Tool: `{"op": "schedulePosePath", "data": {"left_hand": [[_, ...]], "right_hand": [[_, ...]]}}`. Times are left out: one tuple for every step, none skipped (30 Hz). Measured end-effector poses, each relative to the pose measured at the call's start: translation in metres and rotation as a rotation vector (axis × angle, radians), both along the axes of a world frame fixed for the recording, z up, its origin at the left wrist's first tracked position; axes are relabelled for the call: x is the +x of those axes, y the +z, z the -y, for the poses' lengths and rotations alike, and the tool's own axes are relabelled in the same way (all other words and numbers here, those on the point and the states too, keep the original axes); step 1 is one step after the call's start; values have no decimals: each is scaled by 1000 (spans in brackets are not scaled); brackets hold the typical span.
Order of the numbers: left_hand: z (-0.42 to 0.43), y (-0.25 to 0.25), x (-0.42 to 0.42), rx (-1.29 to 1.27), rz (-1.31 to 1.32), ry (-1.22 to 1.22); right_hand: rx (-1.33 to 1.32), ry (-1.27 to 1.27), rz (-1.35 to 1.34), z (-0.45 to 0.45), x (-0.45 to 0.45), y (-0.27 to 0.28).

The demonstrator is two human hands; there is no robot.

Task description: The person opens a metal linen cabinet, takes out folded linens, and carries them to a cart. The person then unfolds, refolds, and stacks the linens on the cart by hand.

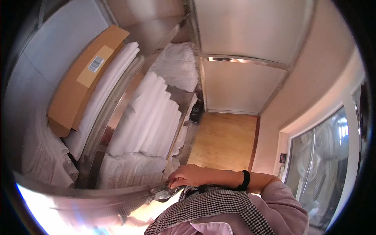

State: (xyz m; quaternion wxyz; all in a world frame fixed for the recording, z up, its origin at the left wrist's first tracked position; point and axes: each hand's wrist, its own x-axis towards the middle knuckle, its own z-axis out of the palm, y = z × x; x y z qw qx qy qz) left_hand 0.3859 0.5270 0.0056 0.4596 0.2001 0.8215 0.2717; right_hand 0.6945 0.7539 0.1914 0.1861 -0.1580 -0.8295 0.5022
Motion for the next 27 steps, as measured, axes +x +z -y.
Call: {"op": "schedulePosePath", "data": {"left_hand": [[4,2,1,-1,-2,43],[9,5,1,-6,-5,81],[17,7,4,-2,-17,128],[25,8,8,-11,-18,170],[25,11,13,-26,-14,210],[31,12,20,-38,-15,256],[34,13,27,-46,-18,306],[39,15,36,-52,-18,357],[43,14,46,-48,-22,408],[48,18,58,-35,-31,466],[46,22,69,-29,-32,524],[44,25,82,-15,-44,590],[38,31,94,12,-68,661],[29,39,107,48,-87,742],[16,49,116,100,-134,824],[3,63,127,160,-195,909],[-13,81,136,217,-267,1002],[-28,102,141,295,-413,1086],[-45,124,150,355,-543,1175],[-60,148,163,402,-690,1262],[-73,173,180,427,-834,1328],[-85,197,198,439,-978,1381],[-98,220,217,440,-1120,1407],[-111,241,233,428,-1247,1406],[-124,262,246,409,-1353,1355],[-139,285,253,390,-1454,1296],[-144,297,257,397,-1596,1158]], "right_hand": [[19,38,2,-8,-7,-3],[43,78,-1,-16,-14,-5],[37,114,-8,-23,-21,-7],[17,167,-11,-30,-26,-10],[-3,217,-11,-38,-31,-12],[-5,246,-17,-47,-35,-14],[-32,331,-20,-57,-38,-15],[-57,415,-21,-66,-39,-16],[-55,444,-22,-76,-40,-17],[-33,472,-3,-88,-40,-16],[-7,506,15,-102,-41,-14],[6,551,12,-117,-42,-9],[-2,532,-29,-133,-41,0],[-7,521,-69,-150,-40,10],[-48,521,-105,-167,-41,19],[-29,589,-101,-185,-41,31],[14,568,-199,-204,-42,46],[51,546,-304,-222,-43,62],[73,518,-434,-237,-45,80],[156,516,-427,-254,-45,104],[222,526,-478,-270,-47,123],[301,509,-530,-281,-49,142],[397,480,-558,-289,-48,167],[461,450,-651,-296,-53,178],[610,402,-668,-302,-53,199],[724,360,-729,-304,-57,217],[800,298,-748,-305,-63,229]]}}
